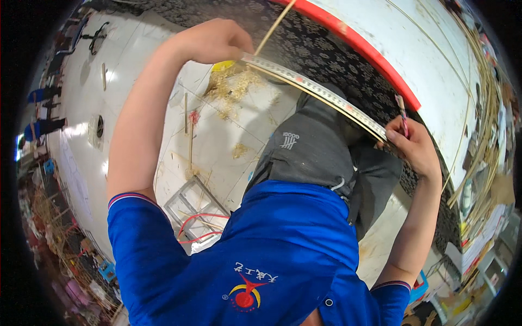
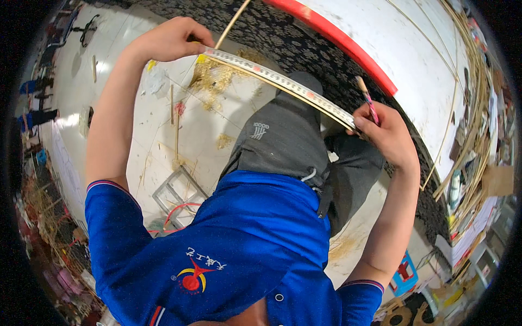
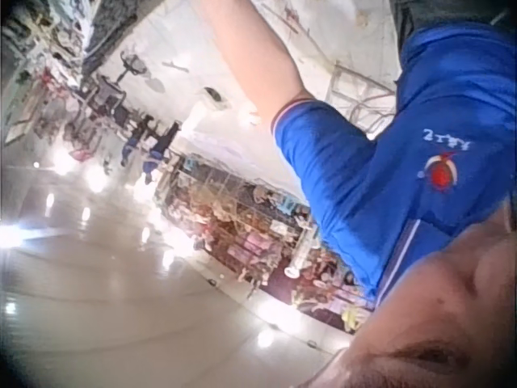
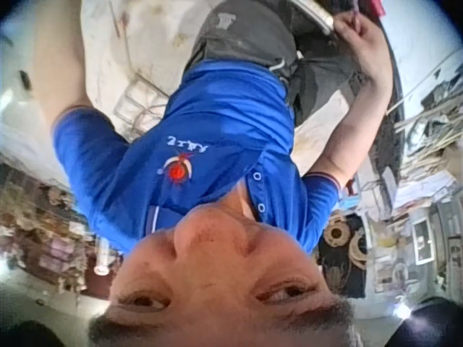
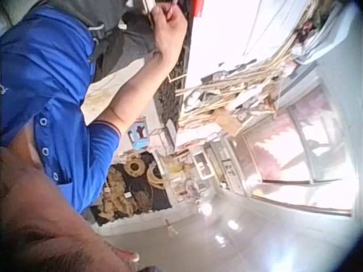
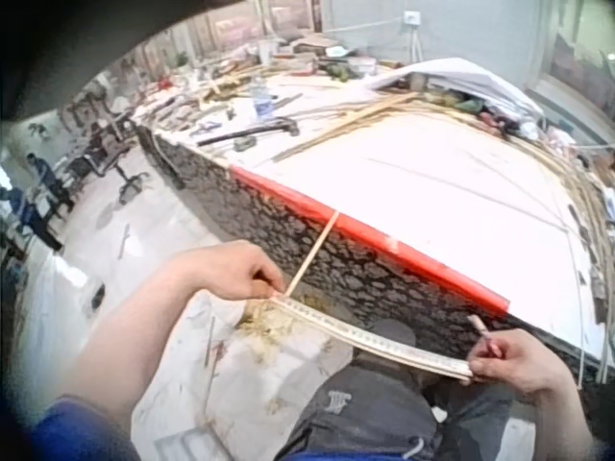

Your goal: Assembling a wooden frame by measuring sticks, marking them, and joining them with tape.

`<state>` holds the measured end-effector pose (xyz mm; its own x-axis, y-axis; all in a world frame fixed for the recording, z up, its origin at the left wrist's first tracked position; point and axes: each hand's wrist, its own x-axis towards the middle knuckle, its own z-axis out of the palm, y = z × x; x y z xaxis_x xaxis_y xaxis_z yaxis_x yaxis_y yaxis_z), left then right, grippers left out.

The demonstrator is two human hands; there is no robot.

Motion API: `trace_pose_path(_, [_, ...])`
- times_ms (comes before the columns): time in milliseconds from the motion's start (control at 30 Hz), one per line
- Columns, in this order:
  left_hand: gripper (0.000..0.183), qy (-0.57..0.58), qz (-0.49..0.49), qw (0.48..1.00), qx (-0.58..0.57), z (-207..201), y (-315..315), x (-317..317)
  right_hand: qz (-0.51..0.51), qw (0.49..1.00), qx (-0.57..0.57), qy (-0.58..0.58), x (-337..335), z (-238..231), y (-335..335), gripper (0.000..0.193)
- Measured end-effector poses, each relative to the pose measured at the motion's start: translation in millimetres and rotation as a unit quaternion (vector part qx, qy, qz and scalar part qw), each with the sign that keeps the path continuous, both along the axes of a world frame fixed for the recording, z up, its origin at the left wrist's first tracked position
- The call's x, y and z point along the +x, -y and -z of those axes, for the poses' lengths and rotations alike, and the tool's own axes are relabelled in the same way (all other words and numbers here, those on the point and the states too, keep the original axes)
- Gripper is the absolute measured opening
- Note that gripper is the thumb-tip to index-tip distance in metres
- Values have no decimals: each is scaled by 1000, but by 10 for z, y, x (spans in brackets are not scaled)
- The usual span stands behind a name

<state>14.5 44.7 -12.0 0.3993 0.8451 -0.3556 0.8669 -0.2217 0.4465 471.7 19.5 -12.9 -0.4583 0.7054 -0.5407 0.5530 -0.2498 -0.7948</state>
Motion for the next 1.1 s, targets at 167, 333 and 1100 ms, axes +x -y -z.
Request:
trace_pose_path(167, [20,15,-8,1000,6,6,13,-13,1,1000,6,-5,-19,3,5,12])
trace_pose_path(333, [19,30,-20,999,1,-23,36,7,7,1000,10,5,-45,-43,27,12])
trace_pose_path(1100, [15,77,-47,993,75,-523,87,119,110,955,264,76,31,-381,253,28])
